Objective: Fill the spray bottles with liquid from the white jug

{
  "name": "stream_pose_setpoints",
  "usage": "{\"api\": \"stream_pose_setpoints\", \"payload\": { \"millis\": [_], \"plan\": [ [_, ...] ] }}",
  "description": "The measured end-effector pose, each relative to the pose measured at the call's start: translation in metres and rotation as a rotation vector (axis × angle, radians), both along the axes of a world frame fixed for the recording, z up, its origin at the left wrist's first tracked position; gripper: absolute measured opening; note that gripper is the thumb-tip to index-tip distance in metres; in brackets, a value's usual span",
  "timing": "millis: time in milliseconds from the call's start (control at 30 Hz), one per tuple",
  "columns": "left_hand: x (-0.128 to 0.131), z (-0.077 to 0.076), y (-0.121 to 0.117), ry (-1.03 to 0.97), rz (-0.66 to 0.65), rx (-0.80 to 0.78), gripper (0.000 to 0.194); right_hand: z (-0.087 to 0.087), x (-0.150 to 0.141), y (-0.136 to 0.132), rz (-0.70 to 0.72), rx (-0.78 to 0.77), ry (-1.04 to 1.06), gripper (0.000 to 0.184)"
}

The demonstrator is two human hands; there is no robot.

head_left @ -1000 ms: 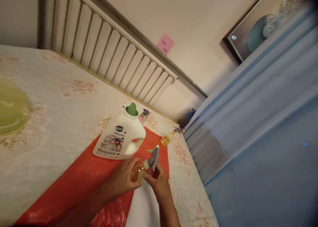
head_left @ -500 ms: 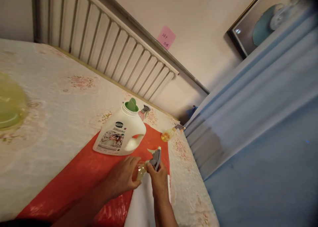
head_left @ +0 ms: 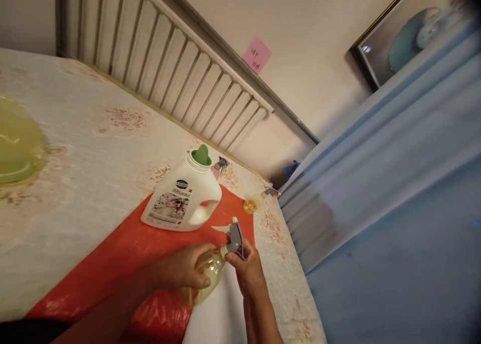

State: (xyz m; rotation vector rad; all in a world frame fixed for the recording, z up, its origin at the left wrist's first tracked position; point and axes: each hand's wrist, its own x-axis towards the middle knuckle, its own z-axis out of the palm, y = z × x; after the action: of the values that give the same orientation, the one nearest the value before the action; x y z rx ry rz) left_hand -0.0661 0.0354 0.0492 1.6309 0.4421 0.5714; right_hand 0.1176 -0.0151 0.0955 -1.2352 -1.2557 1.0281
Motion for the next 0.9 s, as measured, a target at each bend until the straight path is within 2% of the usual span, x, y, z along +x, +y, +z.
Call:
{"api": "stream_pose_setpoints", "payload": {
  "millis": [67, 167, 267, 400, 467, 600, 700, 767, 900],
  "plan": [
    [-0.001, 0.002, 0.001, -0.019, -0.011, -0.031, 0.036, 0.001, 0.002, 0.0, 0.019, -0.017, 0.031, 0.035],
    [-0.001, 0.002, 0.001, 0.013, 0.098, 0.014, 0.039, 0.003, 0.0, 0.0, 0.012, -0.015, 0.019, 0.038],
    [0.0, 0.002, -0.001, 0.051, 0.159, 0.052, 0.036, 0.007, -0.004, 0.001, -0.034, -0.008, -0.066, 0.031],
    [0.0, 0.0, -0.002, 0.065, 0.188, 0.114, 0.029, 0.01, -0.007, 0.003, -0.139, -0.023, -0.212, 0.021],
    [0.0, -0.001, -0.002, 0.064, 0.186, 0.119, 0.028, 0.01, -0.006, 0.003, -0.146, -0.016, -0.238, 0.019],
    [-0.003, 0.001, 0.0, 0.063, 0.097, 0.053, 0.031, 0.007, 0.003, 0.002, -0.013, -0.008, -0.124, 0.025],
    [-0.004, 0.003, 0.0, -0.018, -0.049, -0.046, 0.042, 0.007, 0.009, 0.0, 0.103, -0.023, 0.051, 0.036],
    [-0.004, 0.003, -0.001, -0.079, -0.122, -0.09, 0.042, 0.009, 0.009, -0.001, 0.152, -0.034, 0.148, 0.04],
    [-0.005, 0.004, -0.001, -0.1, -0.132, -0.111, 0.036, 0.013, 0.004, -0.003, 0.153, -0.051, 0.223, 0.044]
  ]
}}
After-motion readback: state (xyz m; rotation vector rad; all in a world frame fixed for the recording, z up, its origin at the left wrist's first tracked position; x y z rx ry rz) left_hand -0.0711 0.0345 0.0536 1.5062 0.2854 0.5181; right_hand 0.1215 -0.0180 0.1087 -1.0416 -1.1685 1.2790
